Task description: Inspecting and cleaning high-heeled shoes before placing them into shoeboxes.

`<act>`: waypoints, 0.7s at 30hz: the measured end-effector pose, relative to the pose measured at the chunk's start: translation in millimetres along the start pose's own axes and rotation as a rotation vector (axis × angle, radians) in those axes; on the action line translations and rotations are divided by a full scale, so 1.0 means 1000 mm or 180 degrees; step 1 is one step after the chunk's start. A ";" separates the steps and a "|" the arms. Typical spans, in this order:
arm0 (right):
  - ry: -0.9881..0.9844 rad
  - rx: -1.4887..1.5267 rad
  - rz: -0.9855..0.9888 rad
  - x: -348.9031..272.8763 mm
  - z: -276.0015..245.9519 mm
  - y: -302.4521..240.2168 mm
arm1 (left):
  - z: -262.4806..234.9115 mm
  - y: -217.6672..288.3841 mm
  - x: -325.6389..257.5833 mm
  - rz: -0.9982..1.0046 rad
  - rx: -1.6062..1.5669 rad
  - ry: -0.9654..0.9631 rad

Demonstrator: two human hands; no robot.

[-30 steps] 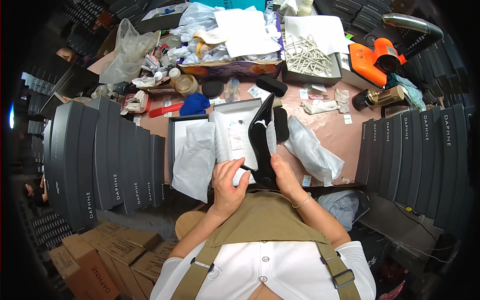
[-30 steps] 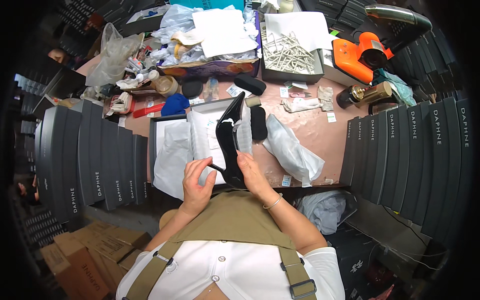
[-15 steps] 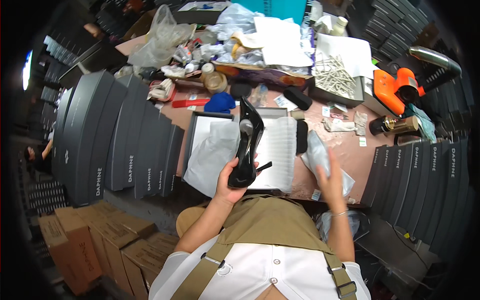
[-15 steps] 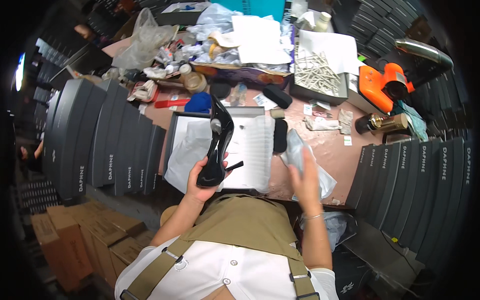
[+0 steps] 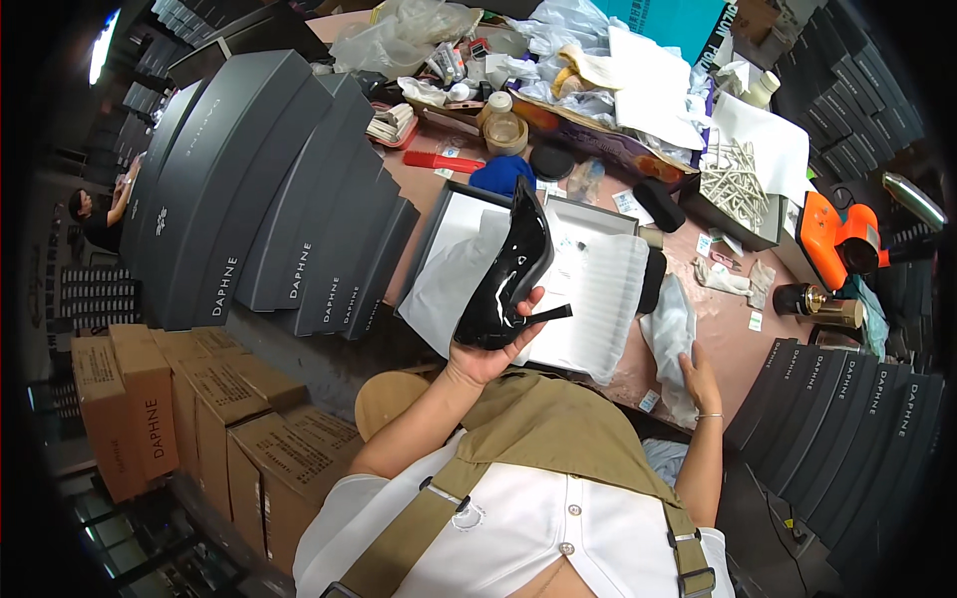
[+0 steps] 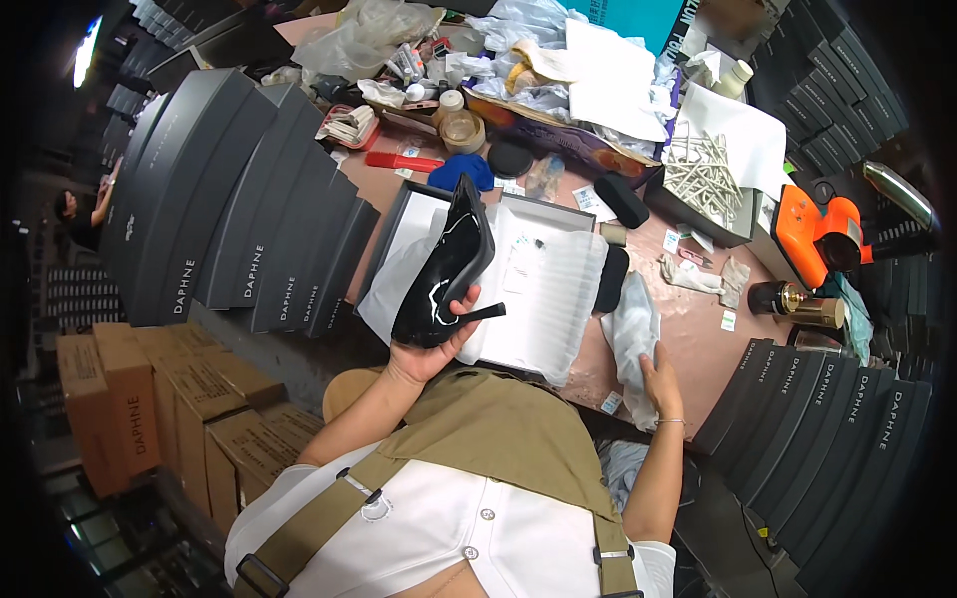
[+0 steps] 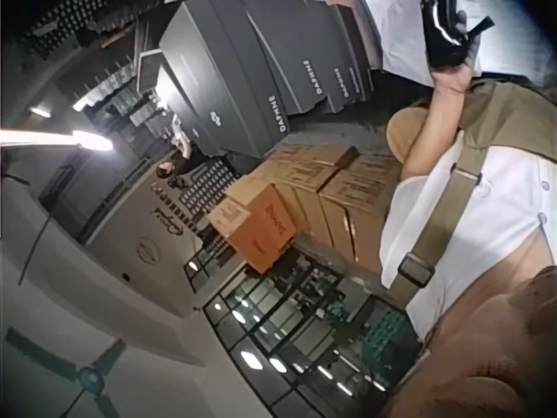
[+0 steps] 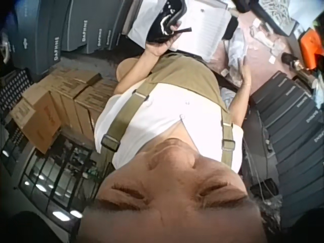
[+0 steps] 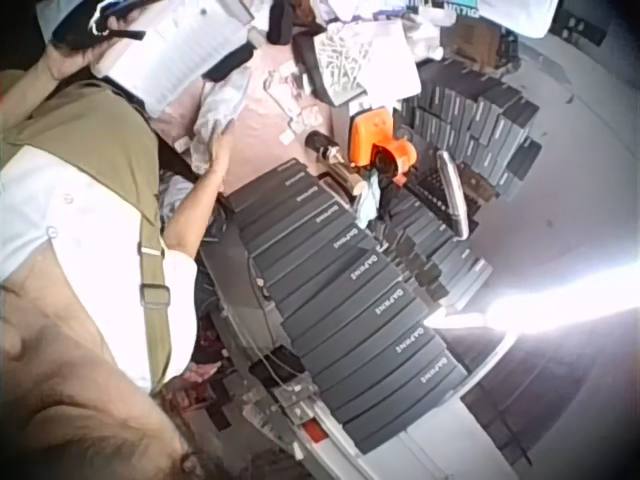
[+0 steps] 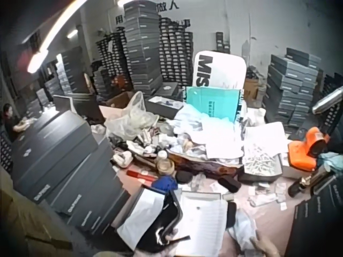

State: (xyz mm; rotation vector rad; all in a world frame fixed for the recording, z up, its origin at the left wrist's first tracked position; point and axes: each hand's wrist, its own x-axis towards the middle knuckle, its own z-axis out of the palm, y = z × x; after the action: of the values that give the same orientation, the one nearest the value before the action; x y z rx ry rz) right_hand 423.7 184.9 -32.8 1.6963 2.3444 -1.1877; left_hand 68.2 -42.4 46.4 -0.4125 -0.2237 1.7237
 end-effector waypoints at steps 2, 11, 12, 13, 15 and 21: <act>-0.0384 0.0526 0.0213 -0.016 -0.018 0.000 | -0.002 0.009 -0.003 0.0161 0.0154 0.0017; -0.0428 0.2441 -0.0174 -0.073 -0.043 -0.098 | 0.017 0.042 0.014 0.1410 0.5354 0.0904; -0.0533 0.2353 -0.0472 -0.065 -0.038 -0.119 | 0.022 0.030 0.009 0.1521 0.5971 0.0513; -0.0538 0.2033 -0.0751 -0.061 -0.032 -0.140 | 0.012 0.012 0.017 0.1139 0.5868 0.0305; -0.0717 0.1285 -0.1327 -0.052 -0.024 -0.180 | 0.000 -0.029 0.046 0.0664 0.5040 0.0205; -0.0153 0.2228 -0.1301 -0.010 -0.020 -0.215 | 0.012 -0.027 0.073 0.0481 0.2753 0.1092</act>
State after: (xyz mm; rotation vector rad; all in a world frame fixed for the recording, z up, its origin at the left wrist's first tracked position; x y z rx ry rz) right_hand 259.9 161.9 105.8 1.2759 2.4840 -2.3016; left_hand 77.0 35.3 56.9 -0.0708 0.7966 1.6875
